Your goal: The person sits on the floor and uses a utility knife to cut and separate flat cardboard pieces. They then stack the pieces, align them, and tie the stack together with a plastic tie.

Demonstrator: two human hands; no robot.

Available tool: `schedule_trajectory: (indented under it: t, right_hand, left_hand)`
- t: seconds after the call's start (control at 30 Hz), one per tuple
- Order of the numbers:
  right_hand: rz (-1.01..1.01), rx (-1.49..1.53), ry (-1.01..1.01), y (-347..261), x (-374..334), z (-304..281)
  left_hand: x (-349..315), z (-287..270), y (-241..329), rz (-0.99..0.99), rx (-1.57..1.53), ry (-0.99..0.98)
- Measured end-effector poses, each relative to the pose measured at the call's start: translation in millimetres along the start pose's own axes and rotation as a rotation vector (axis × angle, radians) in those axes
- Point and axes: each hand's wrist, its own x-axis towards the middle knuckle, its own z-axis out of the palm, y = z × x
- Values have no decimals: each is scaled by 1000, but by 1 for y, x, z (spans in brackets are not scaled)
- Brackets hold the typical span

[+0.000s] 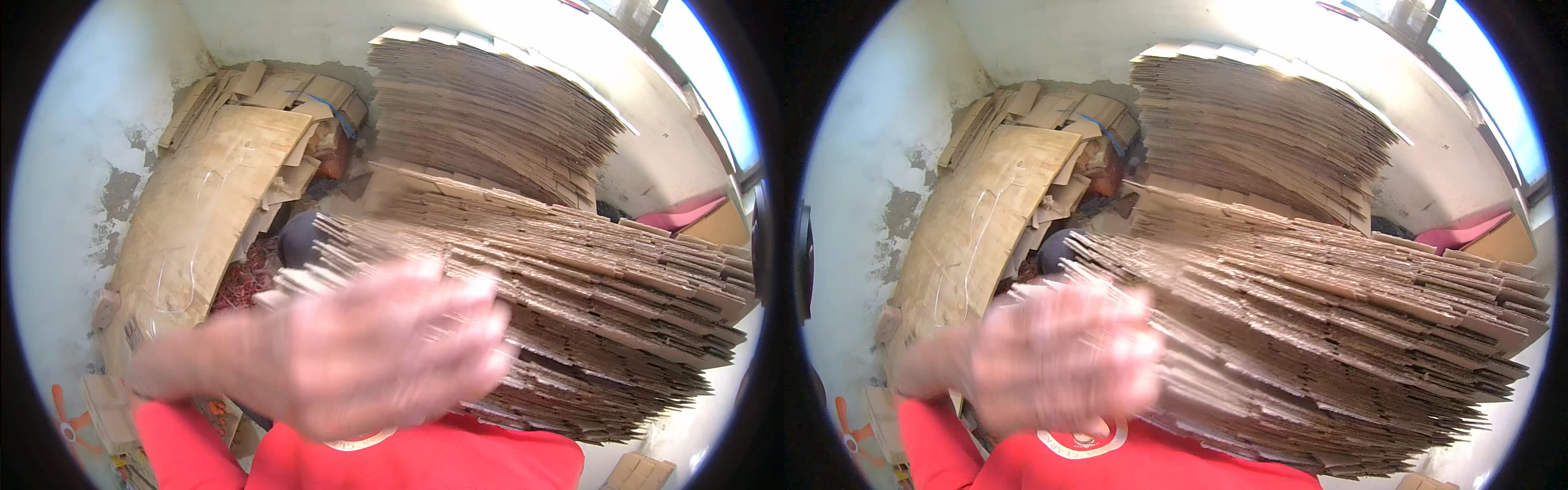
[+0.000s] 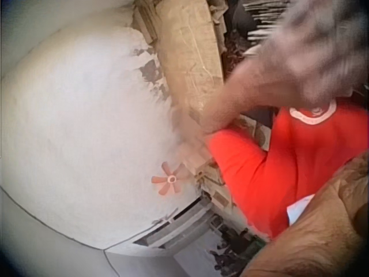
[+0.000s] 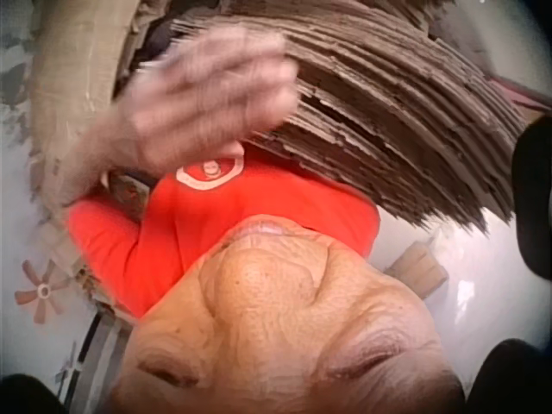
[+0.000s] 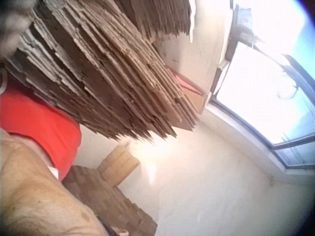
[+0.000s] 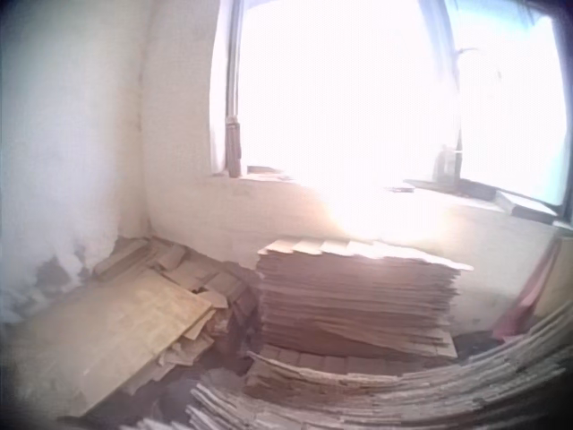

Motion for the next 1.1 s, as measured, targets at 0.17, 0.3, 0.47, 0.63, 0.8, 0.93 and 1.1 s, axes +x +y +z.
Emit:
schedule_trajectory:
  t: [0.17, 0.3, 0.47, 0.63, 0.8, 0.93, 1.1]
  right_hand:
    - [-386, 36, -139, -90, 113, 67]
    - [-645, 41, -271, -185, 162, 131]
    - [-792, 22, -377, -256, 172, 191]
    - [-811, -15, -446, -265, 174, 216]
    - [-711, -52, -511, -224, 192, 205]
    - [-579, -65, -569, -171, 199, 206]
    - [-398, -33, -787, -102, 272, 222]
  left_hand:
    - [-52, 74, 51, 249, 488, 63]
    - [-53, 104, 46, 66, 603, 376]
    - [-65, 59, 61, -78, 848, 416]
    - [-107, 51, 85, -299, 1049, 476]
    - [-145, 48, 94, -566, 995, 486]
    - [-173, 61, 72, -780, 962, 508]
    - [-156, 4, -9, -1177, 742, 567]
